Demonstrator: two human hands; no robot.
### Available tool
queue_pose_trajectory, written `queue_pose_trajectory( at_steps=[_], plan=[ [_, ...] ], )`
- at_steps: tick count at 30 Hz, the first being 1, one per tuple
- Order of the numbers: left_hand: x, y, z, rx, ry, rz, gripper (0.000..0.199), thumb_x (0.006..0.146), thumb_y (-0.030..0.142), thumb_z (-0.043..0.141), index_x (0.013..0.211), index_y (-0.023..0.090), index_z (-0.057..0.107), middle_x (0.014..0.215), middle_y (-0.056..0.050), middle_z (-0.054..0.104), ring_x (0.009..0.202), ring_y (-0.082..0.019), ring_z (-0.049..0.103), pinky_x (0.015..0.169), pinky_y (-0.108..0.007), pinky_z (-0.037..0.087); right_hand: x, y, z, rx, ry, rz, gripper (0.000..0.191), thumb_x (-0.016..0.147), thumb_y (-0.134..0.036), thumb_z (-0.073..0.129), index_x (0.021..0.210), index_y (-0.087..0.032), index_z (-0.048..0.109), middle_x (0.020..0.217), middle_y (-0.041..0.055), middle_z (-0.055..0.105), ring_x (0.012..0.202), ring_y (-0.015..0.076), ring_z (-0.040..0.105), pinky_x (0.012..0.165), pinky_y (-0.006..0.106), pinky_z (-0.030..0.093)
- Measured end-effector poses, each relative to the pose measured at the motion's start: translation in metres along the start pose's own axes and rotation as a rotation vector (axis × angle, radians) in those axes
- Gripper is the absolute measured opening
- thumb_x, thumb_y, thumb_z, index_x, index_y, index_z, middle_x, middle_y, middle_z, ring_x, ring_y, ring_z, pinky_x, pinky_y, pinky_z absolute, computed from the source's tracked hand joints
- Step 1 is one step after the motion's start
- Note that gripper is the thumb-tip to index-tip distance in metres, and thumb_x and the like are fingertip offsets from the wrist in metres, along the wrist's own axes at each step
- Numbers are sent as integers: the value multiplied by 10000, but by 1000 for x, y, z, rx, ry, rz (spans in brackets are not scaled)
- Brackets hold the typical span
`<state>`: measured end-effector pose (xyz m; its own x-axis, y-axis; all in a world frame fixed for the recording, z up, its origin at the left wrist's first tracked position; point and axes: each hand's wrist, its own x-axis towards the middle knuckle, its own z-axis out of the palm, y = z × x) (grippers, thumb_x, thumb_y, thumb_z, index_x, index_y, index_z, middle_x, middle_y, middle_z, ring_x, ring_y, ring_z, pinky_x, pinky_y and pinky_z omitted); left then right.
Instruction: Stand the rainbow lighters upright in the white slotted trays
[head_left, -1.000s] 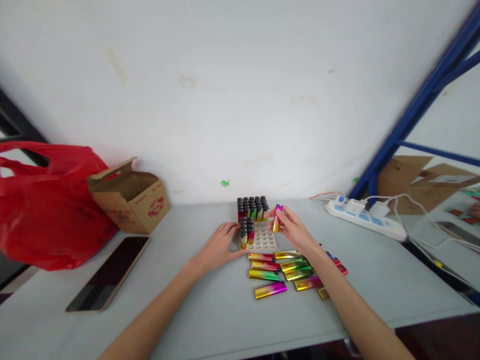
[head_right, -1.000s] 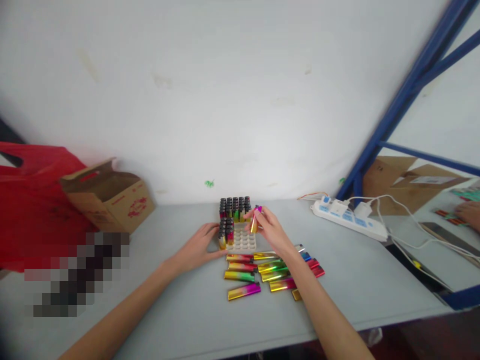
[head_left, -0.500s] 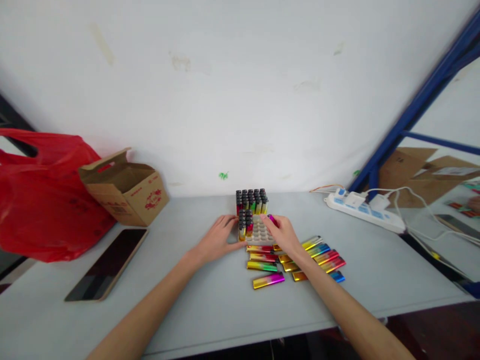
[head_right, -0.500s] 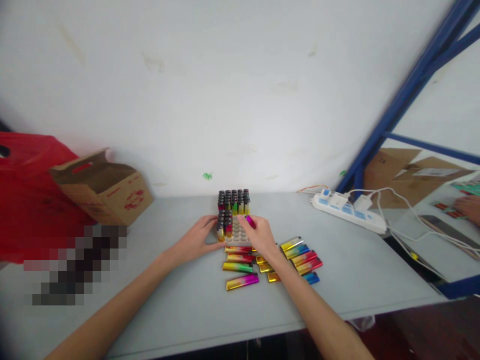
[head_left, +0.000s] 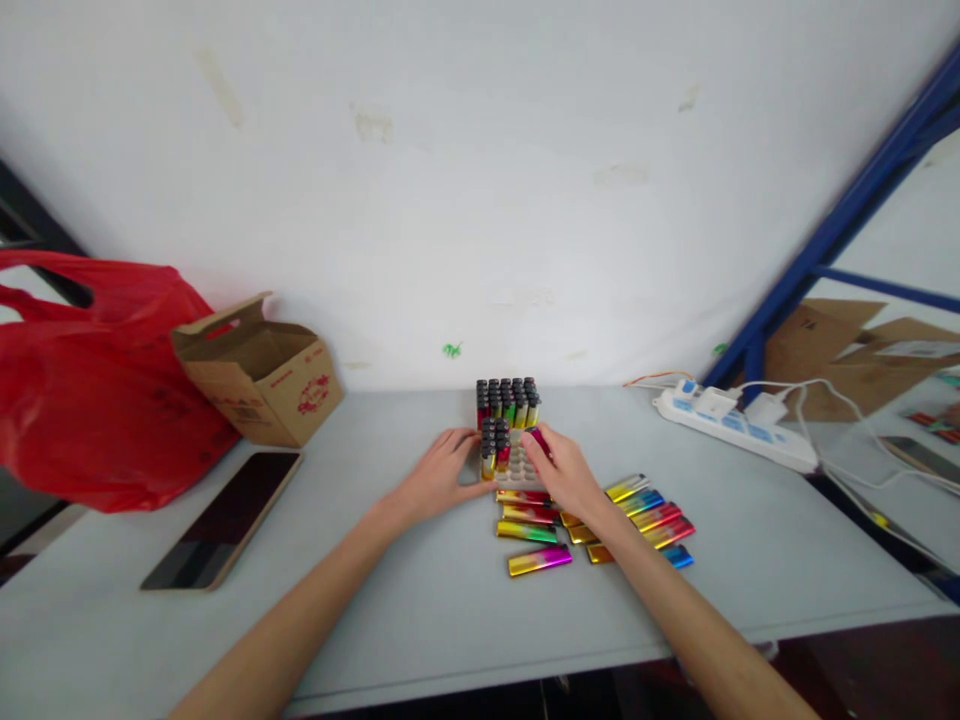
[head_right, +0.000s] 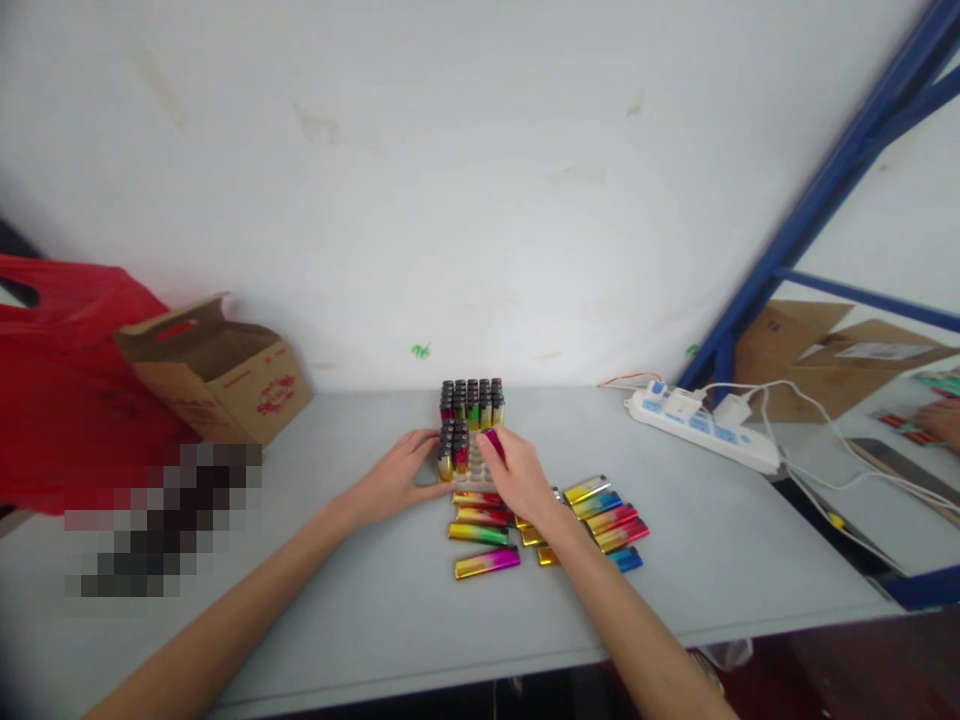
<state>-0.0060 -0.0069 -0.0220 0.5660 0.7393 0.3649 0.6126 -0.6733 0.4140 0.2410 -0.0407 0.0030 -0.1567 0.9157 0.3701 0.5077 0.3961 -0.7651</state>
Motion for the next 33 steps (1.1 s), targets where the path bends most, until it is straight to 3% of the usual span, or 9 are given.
queue_pose_trajectory(
  at_steps=[4, 8, 14, 18, 22, 24, 28, 31, 33],
  plan=[
    [0, -1, 1, 9, -9, 6, 648, 917, 663, 746, 1363, 205, 640, 1426, -153, 642, 1338, -355, 611, 1176, -527, 501, -1, 1, -4, -157, -38, -164, 445, 1119, -548, 412, 861, -234, 593, 907, 70, 688, 865, 229, 637, 822, 354, 507],
    [0, -1, 1, 5, -2, 10, 629, 909, 654, 759, 1353, 222, 653, 1421, -140, 651, 1327, -351, 620, 1167, -516, 510, -1, 3, -5, -169, -146, -145, 505, 1114, -570, 429, 766, -239, 583, 744, 32, 678, 692, 205, 615, 709, 341, 490],
    [0, 0, 1, 23, -19, 0, 662, 914, 636, 765, 1362, 164, 642, 1423, -181, 643, 1339, -364, 605, 1179, -518, 494, -2, 6, -3, -179, -238, -158, 398, 1122, -511, 477, 891, -229, 636, 837, 43, 762, 758, 220, 702, 738, 327, 511],
    [-1, 0, 1, 0, -5, -1, 657, 923, 659, 742, 1383, 202, 633, 1415, -159, 648, 1324, -355, 613, 1169, -525, 502, -1, 5, 3, -404, -284, -290, 307, 1121, -441, 522, 1013, -196, 672, 967, 96, 781, 889, 254, 731, 835, 363, 526],
    [0, 0, 1, -5, -2, 6, 660, 934, 692, 709, 1381, 212, 630, 1405, -155, 649, 1324, -351, 613, 1169, -526, 501, 1, 2, 7, -623, -288, -297, 328, 1064, -474, 631, 964, -169, 696, 971, 128, 773, 930, 284, 734, 902, 413, 518],
    [0, 0, 0, 6, -12, 0, 665, 941, 699, 698, 1379, 204, 627, 1414, -158, 642, 1338, -346, 604, 1177, -517, 494, 0, 1, -3, -572, -300, -277, 319, 1061, -470, 640, 962, -172, 694, 959, 99, 770, 914, 260, 728, 902, 397, 511],
    [1, -2, 1, 21, -19, -22, 710, 914, 725, 713, 1373, 190, 632, 1414, -162, 647, 1329, -347, 610, 1170, -509, 499, -9, 3, -42, -365, -267, -188, 245, 1100, -395, 591, 1013, -196, 704, 1002, 52, 763, 941, 214, 705, 916, 363, 496],
    [1, -3, 3, 22, -11, -10, 733, 916, 753, 684, 1385, 193, 632, 1439, -164, 642, 1330, -350, 612, 1169, -512, 498, -22, 6, -62, -332, -353, -119, 223, 1076, -407, 633, 1064, -206, 729, 1042, 59, 748, 1001, 228, 693, 940, 364, 505],
    [0, -4, 4, 24, -16, -4, 753, 920, 768, 665, 1400, 189, 624, 1458, -171, 633, 1344, -351, 603, 1180, -510, 489, -30, 9, -63, -356, -422, -100, 216, 1058, -407, 661, 1106, -210, 736, 1101, 74, 734, 1081, 251, 679, 989, 383, 506]
  ],
)
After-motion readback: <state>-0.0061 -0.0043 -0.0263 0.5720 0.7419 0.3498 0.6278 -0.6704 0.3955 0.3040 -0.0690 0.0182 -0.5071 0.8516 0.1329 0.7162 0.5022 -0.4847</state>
